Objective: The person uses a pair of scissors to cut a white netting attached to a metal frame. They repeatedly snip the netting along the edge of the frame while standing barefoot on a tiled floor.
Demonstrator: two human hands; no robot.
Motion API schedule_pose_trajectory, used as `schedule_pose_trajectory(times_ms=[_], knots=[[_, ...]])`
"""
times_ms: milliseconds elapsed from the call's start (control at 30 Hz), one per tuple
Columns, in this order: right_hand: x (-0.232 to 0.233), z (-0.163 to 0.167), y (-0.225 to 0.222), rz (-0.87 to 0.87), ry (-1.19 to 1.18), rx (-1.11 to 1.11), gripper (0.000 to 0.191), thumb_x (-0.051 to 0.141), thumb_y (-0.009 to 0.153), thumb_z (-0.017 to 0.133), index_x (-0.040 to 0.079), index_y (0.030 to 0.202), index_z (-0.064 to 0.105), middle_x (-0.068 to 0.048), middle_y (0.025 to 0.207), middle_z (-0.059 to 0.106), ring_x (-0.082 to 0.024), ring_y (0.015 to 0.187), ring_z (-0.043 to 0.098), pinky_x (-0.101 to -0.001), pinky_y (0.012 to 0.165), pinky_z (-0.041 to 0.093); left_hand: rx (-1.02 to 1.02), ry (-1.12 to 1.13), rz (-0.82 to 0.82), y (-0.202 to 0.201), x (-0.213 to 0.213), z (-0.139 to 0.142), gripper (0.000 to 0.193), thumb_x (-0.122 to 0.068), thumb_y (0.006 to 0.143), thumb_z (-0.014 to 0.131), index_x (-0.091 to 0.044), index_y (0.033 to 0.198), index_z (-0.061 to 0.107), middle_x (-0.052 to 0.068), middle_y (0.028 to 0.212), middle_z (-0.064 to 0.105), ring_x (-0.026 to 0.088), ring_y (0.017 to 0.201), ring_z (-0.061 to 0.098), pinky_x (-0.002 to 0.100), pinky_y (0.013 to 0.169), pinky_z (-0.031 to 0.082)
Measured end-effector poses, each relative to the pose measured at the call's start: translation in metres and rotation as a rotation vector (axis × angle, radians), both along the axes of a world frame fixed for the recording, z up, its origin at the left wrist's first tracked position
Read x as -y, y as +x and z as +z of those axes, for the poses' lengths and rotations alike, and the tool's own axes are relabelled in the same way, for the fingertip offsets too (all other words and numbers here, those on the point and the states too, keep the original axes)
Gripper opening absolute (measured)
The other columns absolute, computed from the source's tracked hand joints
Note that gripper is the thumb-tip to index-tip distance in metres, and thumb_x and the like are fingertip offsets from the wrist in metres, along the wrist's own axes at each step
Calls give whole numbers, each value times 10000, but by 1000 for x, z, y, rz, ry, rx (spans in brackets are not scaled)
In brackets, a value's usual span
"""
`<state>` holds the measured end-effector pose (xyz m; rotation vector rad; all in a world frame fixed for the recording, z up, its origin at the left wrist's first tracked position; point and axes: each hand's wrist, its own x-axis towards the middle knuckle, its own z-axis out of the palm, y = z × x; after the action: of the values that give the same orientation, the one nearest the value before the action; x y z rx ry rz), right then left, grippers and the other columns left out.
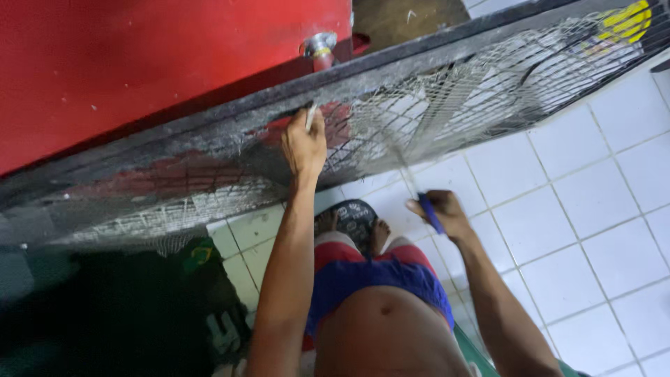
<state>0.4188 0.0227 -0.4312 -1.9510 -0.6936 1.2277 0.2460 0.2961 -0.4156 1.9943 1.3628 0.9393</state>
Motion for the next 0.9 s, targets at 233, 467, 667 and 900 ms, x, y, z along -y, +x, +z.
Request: schedule_pose_trajectory(times_ms=[233, 467, 667, 900], knots=[[-87, 8, 1, 18, 8, -117, 527, 572, 801, 779, 50, 794, 712, 4, 630, 596, -81, 542, 575, -257, 485, 464, 74, 37, -26, 33, 44, -10, 397, -361, 861, 726, -139, 1189, 691, 153, 1039, 709, 379, 939, 711, 472, 794, 566], [-106, 17, 34, 298, -28, 468, 714, 723, 751, 772, 20, 678, 667, -98, 608, 595, -220, 564, 562, -389, 546, 432, -52, 49, -35, 49, 31, -15, 264, -316, 891, 736, -115, 1059, 702, 152, 1088, 670, 380, 952, 667, 509, 757, 517], [-109, 40, 42, 385, 300, 1507, 799, 870, 752, 715, 77, 842, 735, -115, 705, 655, -284, 581, 638, -449, 518, 495, 37, 82, -105, 50, 44, -22, 185, -232, 917, 679, -98, 1044, 683, 156, 1035, 657, 374, 897, 686, 491, 742, 531], [-154, 114, 40, 619, -419, 1029, 711, 751, 725, 752, 128, 1067, 780, -177, 1077, 720, -368, 1060, 681, -454, 902, 540, 77, -84, -72, 57, 51, -22, 202, -229, 913, 676, -90, 1059, 690, 153, 935, 744, 352, 832, 723, 457, 723, 553]])
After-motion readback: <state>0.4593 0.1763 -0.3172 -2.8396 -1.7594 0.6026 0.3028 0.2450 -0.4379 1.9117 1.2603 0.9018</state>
